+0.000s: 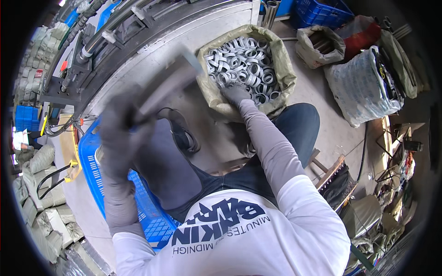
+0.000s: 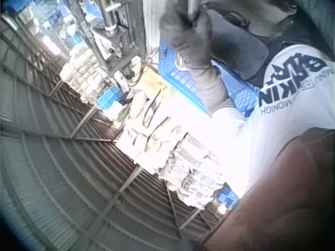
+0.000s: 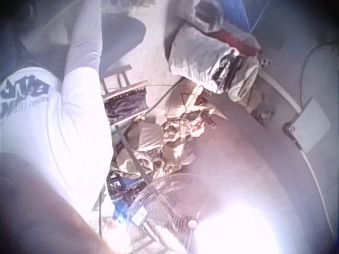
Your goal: Fitting circular metal rings onto the ends of long metal tubes and organizing them into a basket.
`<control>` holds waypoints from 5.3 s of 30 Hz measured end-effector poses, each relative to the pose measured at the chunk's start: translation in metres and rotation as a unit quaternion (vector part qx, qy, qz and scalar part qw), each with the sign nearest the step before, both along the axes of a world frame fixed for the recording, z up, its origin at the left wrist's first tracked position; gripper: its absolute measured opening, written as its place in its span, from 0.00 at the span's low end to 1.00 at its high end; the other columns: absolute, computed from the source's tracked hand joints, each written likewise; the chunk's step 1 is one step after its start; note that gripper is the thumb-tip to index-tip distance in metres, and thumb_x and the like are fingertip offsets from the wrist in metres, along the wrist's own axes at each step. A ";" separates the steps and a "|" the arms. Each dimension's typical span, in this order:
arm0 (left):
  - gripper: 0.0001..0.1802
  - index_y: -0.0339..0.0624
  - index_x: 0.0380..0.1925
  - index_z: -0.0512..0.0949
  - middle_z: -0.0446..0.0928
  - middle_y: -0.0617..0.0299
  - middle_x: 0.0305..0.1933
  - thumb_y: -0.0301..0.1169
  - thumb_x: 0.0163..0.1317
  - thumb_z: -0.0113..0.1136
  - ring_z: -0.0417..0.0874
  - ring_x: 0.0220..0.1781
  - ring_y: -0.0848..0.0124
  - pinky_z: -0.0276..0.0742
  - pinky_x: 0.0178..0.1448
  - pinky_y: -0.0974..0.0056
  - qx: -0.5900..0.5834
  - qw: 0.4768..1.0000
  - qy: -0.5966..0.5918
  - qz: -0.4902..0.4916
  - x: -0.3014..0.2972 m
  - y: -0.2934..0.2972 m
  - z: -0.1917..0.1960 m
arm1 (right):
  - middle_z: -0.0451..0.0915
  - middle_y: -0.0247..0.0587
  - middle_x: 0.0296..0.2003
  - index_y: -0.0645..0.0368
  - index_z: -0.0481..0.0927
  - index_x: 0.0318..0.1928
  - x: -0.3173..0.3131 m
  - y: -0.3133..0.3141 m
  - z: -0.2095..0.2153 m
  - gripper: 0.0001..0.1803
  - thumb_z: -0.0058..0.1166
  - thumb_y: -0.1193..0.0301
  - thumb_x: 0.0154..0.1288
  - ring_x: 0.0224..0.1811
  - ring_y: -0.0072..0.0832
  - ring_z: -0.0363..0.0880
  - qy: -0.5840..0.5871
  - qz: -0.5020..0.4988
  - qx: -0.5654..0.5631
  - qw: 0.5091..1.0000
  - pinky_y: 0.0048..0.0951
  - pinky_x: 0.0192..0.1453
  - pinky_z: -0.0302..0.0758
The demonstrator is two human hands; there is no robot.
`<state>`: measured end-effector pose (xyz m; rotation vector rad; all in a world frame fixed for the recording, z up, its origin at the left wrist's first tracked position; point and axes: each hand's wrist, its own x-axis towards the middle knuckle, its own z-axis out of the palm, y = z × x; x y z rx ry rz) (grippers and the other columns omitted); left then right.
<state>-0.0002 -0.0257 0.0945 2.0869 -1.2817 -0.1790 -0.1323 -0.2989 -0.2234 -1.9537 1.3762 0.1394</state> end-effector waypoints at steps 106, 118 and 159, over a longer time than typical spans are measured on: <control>0.41 0.39 0.80 0.60 0.62 0.43 0.82 0.37 0.67 0.57 0.60 0.85 0.51 0.52 0.87 0.51 0.207 0.885 -0.411 0.068 0.389 -0.207 -0.051 | 0.84 0.42 0.61 0.62 0.79 0.65 -0.048 0.002 0.127 0.31 0.68 0.87 0.61 0.56 0.31 0.85 -0.428 0.143 -0.086 0.888 0.32 0.61 0.84; 0.12 0.47 0.45 0.85 0.85 0.54 0.48 0.32 0.62 0.59 0.85 0.52 0.50 0.79 0.60 0.48 0.070 0.947 -0.265 0.165 0.298 0.194 -0.235 | 0.78 0.47 0.68 0.67 0.74 0.71 -0.048 -0.002 0.100 0.37 0.62 0.90 0.59 0.65 0.33 0.80 -0.341 0.188 -0.077 0.918 0.32 0.69 0.77; 0.38 0.41 0.63 0.78 0.77 0.51 0.48 0.42 0.51 0.74 0.80 0.53 0.51 0.76 0.60 0.50 0.094 0.975 -0.192 -0.055 0.058 0.094 -0.061 | 0.82 0.32 0.38 0.63 0.80 0.61 0.010 0.126 0.162 0.19 0.46 0.64 0.82 0.34 0.19 0.81 -0.519 0.010 0.208 0.829 0.19 0.36 0.77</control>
